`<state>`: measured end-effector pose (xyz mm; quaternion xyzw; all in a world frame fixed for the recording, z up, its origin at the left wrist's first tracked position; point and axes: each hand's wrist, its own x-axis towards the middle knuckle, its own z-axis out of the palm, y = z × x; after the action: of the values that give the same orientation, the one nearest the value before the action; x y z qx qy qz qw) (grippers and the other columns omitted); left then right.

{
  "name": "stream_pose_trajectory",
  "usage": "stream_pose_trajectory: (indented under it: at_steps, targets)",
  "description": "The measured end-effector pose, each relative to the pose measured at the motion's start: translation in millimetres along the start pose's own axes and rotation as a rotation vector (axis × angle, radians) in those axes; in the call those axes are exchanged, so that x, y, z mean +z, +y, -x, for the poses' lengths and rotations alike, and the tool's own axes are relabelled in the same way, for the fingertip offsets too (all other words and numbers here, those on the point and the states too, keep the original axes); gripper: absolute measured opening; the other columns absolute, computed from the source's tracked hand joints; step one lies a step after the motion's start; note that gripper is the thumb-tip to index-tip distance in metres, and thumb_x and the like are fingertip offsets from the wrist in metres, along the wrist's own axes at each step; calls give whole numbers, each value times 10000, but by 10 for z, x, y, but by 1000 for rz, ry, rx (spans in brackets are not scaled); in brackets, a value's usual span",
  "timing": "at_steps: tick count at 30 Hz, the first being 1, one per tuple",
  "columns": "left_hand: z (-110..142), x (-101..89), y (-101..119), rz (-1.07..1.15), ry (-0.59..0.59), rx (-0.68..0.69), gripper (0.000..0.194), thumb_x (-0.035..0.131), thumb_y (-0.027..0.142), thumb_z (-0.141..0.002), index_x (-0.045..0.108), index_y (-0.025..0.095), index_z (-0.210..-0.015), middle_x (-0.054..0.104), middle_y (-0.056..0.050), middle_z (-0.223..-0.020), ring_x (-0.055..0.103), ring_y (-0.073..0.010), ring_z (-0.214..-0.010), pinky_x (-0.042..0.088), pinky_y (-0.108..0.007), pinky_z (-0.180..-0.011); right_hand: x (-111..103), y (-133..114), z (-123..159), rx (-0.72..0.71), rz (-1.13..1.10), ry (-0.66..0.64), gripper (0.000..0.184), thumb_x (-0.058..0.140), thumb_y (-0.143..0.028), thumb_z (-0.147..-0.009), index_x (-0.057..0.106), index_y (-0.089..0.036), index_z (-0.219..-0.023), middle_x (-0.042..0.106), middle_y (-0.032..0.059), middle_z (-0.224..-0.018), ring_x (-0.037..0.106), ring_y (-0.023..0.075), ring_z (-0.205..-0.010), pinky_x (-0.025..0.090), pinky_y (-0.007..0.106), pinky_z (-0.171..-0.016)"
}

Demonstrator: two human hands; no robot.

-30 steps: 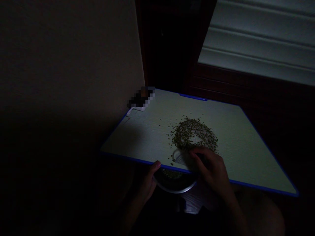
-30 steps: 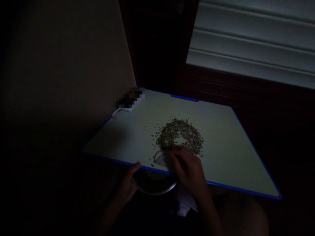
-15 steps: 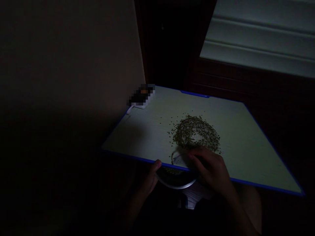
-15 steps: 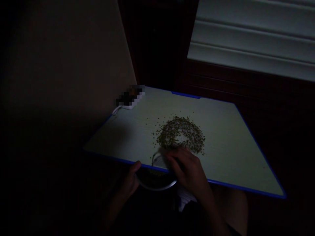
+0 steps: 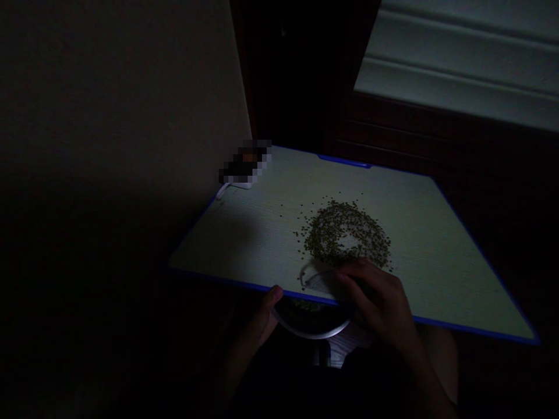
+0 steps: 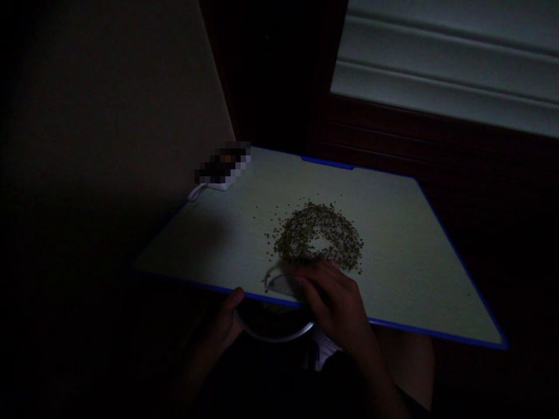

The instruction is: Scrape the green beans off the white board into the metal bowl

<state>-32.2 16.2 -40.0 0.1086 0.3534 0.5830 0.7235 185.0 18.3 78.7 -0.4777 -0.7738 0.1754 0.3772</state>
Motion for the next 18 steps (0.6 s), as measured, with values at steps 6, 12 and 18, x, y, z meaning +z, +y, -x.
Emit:
stream_pose_trajectory:
  at_steps: [6,12,18]
  targets:
    - [13,110,19,0,-14,-71,629,884,385,-574,714,206,-1152,759,-110,-1120,432,-396,-1378,316,-532,-1171,4,19,-3,13,-9,81,115,583,-235,-965,670,-275,-1028,749,14,-1002,698,174,-910,552,321,-780]
    - [30,168,27,45,40,-144,452,917,422,-478,769,195,-839,783,-98,-1024,434,-412,-1372,305,-532,-1180,16,22,-8,61,7,85,125,572,-246,-967,677,-266,-1031,752,24,-1004,704,183,-917,555,314,-789]
    - [-1,171,39,80,31,-95,506,914,436,-511,765,200,-933,777,-87,-1068,453,-374,-1369,292,-513,-1186,27,39,-5,60,42,142,144,577,-245,-949,681,-261,-1048,749,40,-1013,703,203,-928,553,323,-803]
